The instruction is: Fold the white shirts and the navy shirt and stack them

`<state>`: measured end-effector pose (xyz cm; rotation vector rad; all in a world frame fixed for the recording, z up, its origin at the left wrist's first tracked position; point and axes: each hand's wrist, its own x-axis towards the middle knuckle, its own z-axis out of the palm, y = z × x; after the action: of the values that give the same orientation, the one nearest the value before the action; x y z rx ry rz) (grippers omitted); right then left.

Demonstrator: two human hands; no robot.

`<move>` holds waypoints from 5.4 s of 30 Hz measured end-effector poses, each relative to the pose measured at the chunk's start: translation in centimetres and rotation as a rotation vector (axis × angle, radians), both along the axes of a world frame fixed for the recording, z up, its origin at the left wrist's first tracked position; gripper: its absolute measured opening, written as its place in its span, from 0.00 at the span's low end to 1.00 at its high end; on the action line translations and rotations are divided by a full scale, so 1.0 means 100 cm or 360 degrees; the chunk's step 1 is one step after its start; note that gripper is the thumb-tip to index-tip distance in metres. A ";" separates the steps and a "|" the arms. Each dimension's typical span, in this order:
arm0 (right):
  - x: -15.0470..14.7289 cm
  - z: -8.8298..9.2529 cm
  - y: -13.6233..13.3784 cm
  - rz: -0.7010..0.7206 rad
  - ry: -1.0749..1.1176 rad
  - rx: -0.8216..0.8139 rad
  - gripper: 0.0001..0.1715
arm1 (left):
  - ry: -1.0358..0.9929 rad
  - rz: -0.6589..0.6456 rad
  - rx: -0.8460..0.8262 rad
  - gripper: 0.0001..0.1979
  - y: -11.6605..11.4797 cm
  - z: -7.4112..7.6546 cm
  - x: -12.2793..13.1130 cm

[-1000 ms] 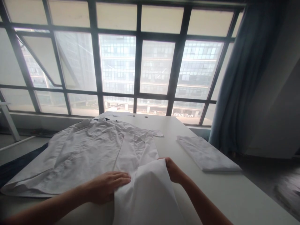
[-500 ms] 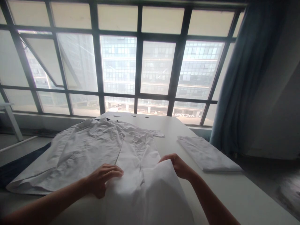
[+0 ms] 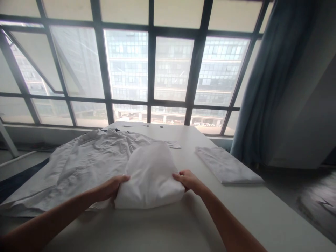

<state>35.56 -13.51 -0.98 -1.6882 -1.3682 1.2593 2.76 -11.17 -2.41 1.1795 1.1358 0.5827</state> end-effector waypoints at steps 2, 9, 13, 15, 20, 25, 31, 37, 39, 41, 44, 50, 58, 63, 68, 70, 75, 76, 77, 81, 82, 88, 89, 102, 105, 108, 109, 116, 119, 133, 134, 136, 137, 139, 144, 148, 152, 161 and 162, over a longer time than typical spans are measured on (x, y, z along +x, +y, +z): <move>0.004 -0.002 0.001 -0.0011 -0.0063 -0.0011 0.30 | 0.0107 -0.0055 0.0030 0.21 0.001 0.002 -0.002; 0.004 0.003 -0.007 0.0141 0.0085 0.0138 0.29 | 0.0105 -0.0177 0.0061 0.29 -0.001 0.001 -0.008; -0.006 0.000 -0.006 0.0215 0.0092 0.0535 0.29 | -0.0099 -0.0121 0.0242 0.27 0.001 -0.004 -0.004; -0.010 -0.004 -0.004 0.0219 0.0108 0.0715 0.28 | -0.0171 -0.0067 0.0517 0.27 0.001 -0.004 -0.001; -0.010 -0.013 0.006 0.0244 0.0143 0.0831 0.29 | -0.0061 0.0064 0.0905 0.30 0.003 -0.002 0.002; 0.001 -0.006 0.005 0.0067 -0.0206 0.0459 0.32 | 0.0007 -0.0058 0.0451 0.33 0.003 0.006 -0.010; 0.016 0.024 -0.023 0.0460 0.0004 0.0029 0.59 | 0.0255 -0.0335 0.0243 0.53 -0.004 0.023 -0.032; 0.015 0.030 -0.028 0.0506 -0.0081 -0.0044 0.67 | 0.0287 -0.0480 0.0249 0.59 -0.001 0.011 -0.037; 0.014 0.027 -0.026 0.0481 -0.0227 -0.0120 0.65 | 0.0283 -0.0498 0.0286 0.57 0.002 0.005 -0.037; 0.012 0.023 -0.026 0.0435 -0.0341 -0.0181 0.60 | 0.0334 -0.0501 0.0303 0.54 0.004 -0.001 -0.036; 0.007 0.020 -0.028 0.0352 -0.0480 -0.0213 0.54 | 0.0453 -0.0478 0.0361 0.50 0.003 -0.005 -0.034; -0.011 0.033 -0.039 0.0229 -0.1356 0.0125 0.54 | 0.0925 -0.0284 0.1081 0.35 -0.014 0.021 -0.020; -0.077 -0.009 -0.023 0.0651 -0.1354 0.1266 0.29 | 0.0894 -0.0906 0.2063 0.26 -0.027 -0.003 0.030; -0.064 -0.030 -0.003 0.0706 -0.1422 0.0954 0.35 | 0.1098 -0.1067 0.1790 0.34 -0.022 -0.018 0.026; -0.039 -0.030 0.012 0.0473 -0.1569 0.0705 0.37 | 0.1122 -0.1093 0.1743 0.34 -0.023 -0.014 0.024; -0.038 -0.027 0.010 0.0483 -0.1614 0.0691 0.36 | 0.1132 -0.1099 0.1735 0.34 -0.025 -0.012 0.024; -0.041 -0.002 -0.007 0.0500 -0.1688 0.0822 0.32 | 0.0952 -0.1196 0.1869 0.30 -0.051 0.009 0.020; -0.041 0.003 -0.011 0.0460 -0.1682 0.0830 0.32 | 0.0830 -0.1251 0.1889 0.26 -0.057 0.015 0.019; -0.041 0.006 -0.014 0.0412 -0.1660 0.0840 0.33 | 0.0688 -0.1306 0.1894 0.22 -0.062 0.020 0.019; -0.047 0.002 -0.021 0.0465 -0.1419 0.1112 0.25 | 0.0489 -0.1228 0.1992 0.19 -0.058 0.021 0.020; -0.049 -0.003 -0.020 0.0544 -0.1362 0.1188 0.24 | 0.0598 -0.1152 0.2026 0.21 -0.051 0.017 0.019; -0.044 -0.025 -0.002 0.0752 -0.1410 0.0847 0.34 | 0.1238 -0.0975 0.1739 0.36 0.001 -0.013 0.006; -0.041 -0.026 0.002 0.0728 -0.1443 0.0768 0.35 | 0.1314 -0.0935 0.1673 0.36 0.006 -0.014 0.003; -0.027 -0.031 0.019 0.0524 -0.1567 0.0566 0.38 | 0.1576 -0.0822 0.1500 0.33 0.025 -0.012 -0.004; -0.021 -0.035 0.027 0.0346 -0.1614 0.0464 0.38 | 0.1597 -0.0749 0.1445 0.33 0.029 -0.011 -0.007; -0.016 -0.038 0.031 0.0179 -0.1638 0.0357 0.39 | 0.1625 -0.0674 0.1428 0.33 0.033 -0.013 -0.011; -0.015 -0.039 0.032 0.0145 -0.1626 0.0314 0.39 | 0.1637 -0.0649 0.1429 0.33 0.034 -0.014 -0.011; -0.010 -0.037 0.034 0.0033 -0.1560 0.0251 0.36 | 0.1648 -0.0536 0.1574 0.30 0.036 -0.020 -0.011; -0.013 -0.028 0.027 -0.0168 -0.1641 0.0483 0.30 | 0.1455 -0.0652 0.1844 0.31 0.016 -0.012 -0.005; -0.014 0.003 0.001 -0.0099 -0.1437 0.0120 0.37 | 0.1532 -0.0640 0.1566 0.32 0.006 -0.009 0.015; -0.013 0.002 0.002 -0.0067 -0.1399 0.0104 0.36 | 0.1592 -0.0543 0.1524 0.33 0.004 -0.010 0.017; -0.013 -0.001 0.002 0.0010 -0.1342 0.0084 0.34 | 0.1652 -0.0415 0.1469 0.33 -0.005 -0.013 0.023; -0.014 -0.002 0.002 0.0051 -0.1326 0.0081 0.33 | 0.1648 -0.0396 0.1466 0.33 -0.010 -0.014 0.026; -0.016 -0.004 0.002 0.0103 -0.1317 0.0100 0.32 | 0.1597 -0.0437 0.1492 0.32 -0.021 -0.015 0.031; -0.005 -0.004 0.004 0.0046 -0.1246 0.0181 0.22 | 0.1381 -0.0750 0.1583 0.33 -0.036 -0.013 0.032; 0.028 -0.001 0.012 -0.0198 -0.1446 0.0166 0.19 | 0.1263 -0.0781 0.1677 0.29 -0.023 -0.011 0.020; 0.065 0.010 0.020 -0.0593 -0.1720 0.0206 0.22 | 0.1378 -0.0744 0.1620 0.28 -0.004 -0.016 0.006; 0.127 0.126 0.058 -0.0790 -0.1764 0.0752 0.24 | 0.1407 -0.0716 0.1632 0.28 -0.001 -0.019 0.005; 0.141 0.139 0.062 -0.0815 -0.1766 0.0752 0.24 | 0.1418 -0.0712 0.1628 0.28 -0.001 -0.018 0.005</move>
<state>49.61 -7.36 12.88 -2.2201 -1.4377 -0.3825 3.30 -11.27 -4.20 2.6750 1.2300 0.2476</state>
